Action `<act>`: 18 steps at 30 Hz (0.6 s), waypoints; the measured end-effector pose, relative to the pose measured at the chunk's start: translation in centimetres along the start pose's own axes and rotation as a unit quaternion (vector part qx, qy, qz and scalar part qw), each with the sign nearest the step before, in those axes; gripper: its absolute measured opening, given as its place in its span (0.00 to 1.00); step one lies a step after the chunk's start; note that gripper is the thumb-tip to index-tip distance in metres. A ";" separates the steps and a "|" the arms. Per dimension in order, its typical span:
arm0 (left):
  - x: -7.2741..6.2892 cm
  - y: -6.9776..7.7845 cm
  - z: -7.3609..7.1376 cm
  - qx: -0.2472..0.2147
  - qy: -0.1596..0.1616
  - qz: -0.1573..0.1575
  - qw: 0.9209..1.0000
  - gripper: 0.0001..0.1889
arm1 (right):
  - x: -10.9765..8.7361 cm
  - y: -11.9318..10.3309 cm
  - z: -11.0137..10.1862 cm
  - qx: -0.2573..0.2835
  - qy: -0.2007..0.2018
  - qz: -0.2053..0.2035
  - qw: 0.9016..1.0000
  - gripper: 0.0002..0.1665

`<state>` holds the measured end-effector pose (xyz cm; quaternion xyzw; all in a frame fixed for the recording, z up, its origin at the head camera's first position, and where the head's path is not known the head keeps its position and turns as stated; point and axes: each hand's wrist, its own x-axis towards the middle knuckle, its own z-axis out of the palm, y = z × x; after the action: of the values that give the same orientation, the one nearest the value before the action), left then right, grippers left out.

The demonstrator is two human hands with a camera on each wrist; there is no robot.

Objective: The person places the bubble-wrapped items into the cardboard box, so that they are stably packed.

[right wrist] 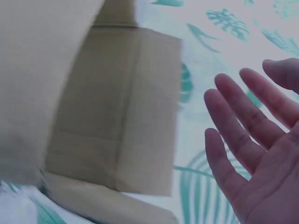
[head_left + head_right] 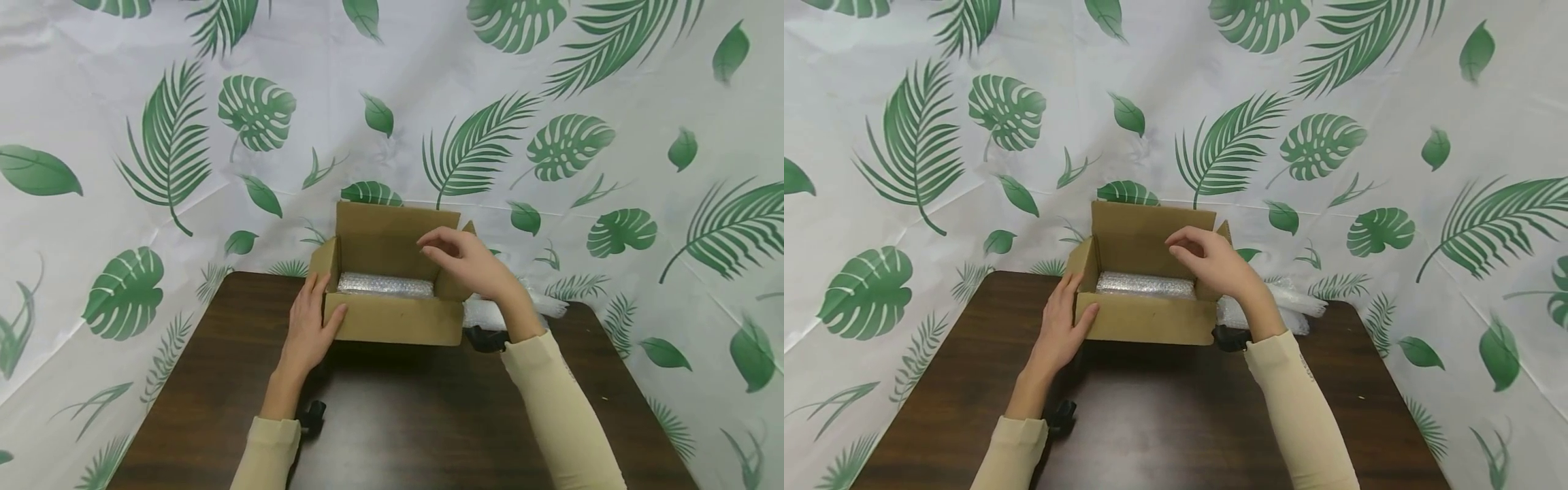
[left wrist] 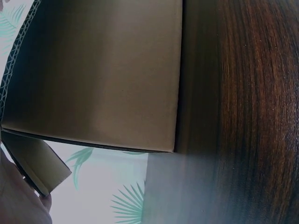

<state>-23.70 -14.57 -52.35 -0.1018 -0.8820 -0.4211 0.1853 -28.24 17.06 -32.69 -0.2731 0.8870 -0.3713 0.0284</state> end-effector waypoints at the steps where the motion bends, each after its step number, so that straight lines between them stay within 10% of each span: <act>1: 0.0 -0.1 0.0 0.001 0.000 -0.001 1.000 0.38 | -0.3 -0.2 -0.4 0.004 0.008 -0.002 1.000 0.20; 18: -0.1 0.0 0.0 0.003 0.004 0.003 1.000 0.38 | -5.1 2.8 -6.9 0.023 0.182 -0.019 0.983 0.19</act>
<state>-23.61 -14.60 -52.41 -0.1026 -0.8820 -0.4187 0.1905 -26.92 25.66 -30.36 -0.2167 0.8634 -0.4354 -0.1344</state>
